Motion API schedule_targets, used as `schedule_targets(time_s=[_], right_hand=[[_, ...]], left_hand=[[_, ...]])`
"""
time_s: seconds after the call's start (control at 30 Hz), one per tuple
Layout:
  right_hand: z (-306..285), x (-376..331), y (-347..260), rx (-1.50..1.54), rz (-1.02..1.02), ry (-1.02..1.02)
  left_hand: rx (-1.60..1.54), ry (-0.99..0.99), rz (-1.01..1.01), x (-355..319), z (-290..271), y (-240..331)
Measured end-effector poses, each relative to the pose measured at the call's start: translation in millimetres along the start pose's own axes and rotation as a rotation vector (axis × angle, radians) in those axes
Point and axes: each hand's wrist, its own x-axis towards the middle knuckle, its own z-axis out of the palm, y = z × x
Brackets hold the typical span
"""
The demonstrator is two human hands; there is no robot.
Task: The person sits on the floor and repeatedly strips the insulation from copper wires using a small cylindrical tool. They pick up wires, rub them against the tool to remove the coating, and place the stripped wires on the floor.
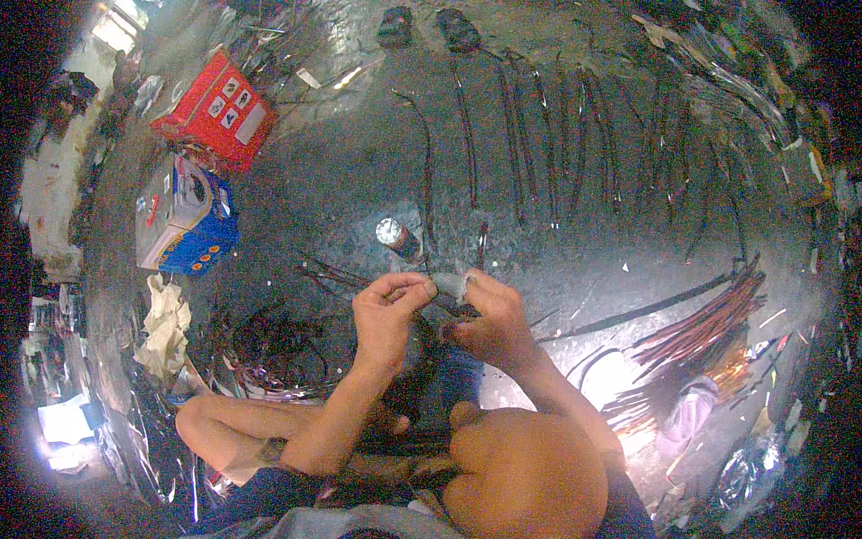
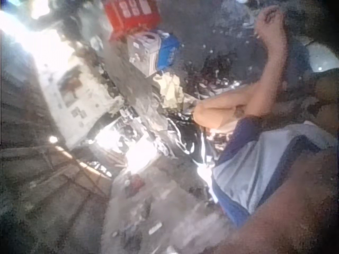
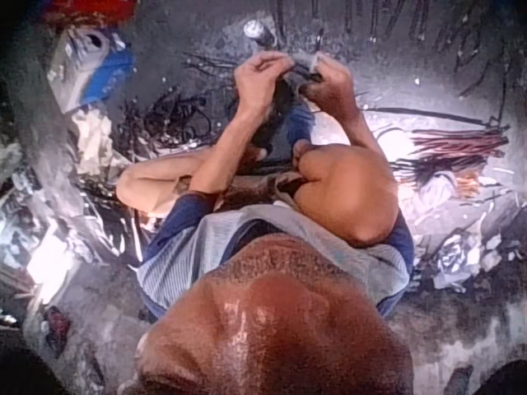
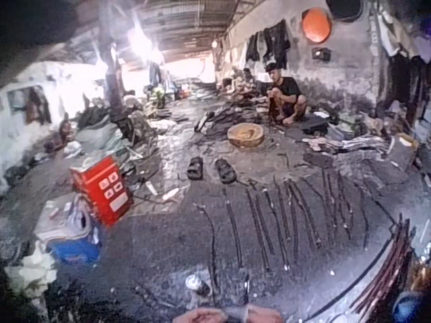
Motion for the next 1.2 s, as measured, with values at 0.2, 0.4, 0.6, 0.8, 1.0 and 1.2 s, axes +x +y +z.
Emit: schedule_targets(time_s=[0.2, 0.4, 0.6, 0.8, 1.0, 1.2], right_hand=[[-1.8, 2.3, -2.0, 0.015, 0.024, -0.011], [2.5, 5.9, -6.2, -0.04, 0.015, 0.048], [3.6, 10.4, 3.3, -0.087, -0.103, 0.126], [1.5, 13.5, -3.2, -0.089, -0.127, 0.049], [-3.1, 7.7, -6.8, -0.179, -0.049, -0.007], [-6.7, -26.0, 7.0, -0.104, 0.11, 0.01]], left_hand=[[0.012, -0.038, 0.055, 5.7, -3.6, -6.1], [-0.012, -0.07, 0.045, 10.2, -8.3, -9.3], [-0.404, -0.145, -0.009, 9.7, -5.6, -15.7], [-0.23, -0.084, 0.129, 23.1, -19.1, -7.8], [-0.32, -0.062, 0.202, 51.0, -51.6, 19.4], [-0.308, 0.062, 0.209, 111.0, -129.7, 28.2]])
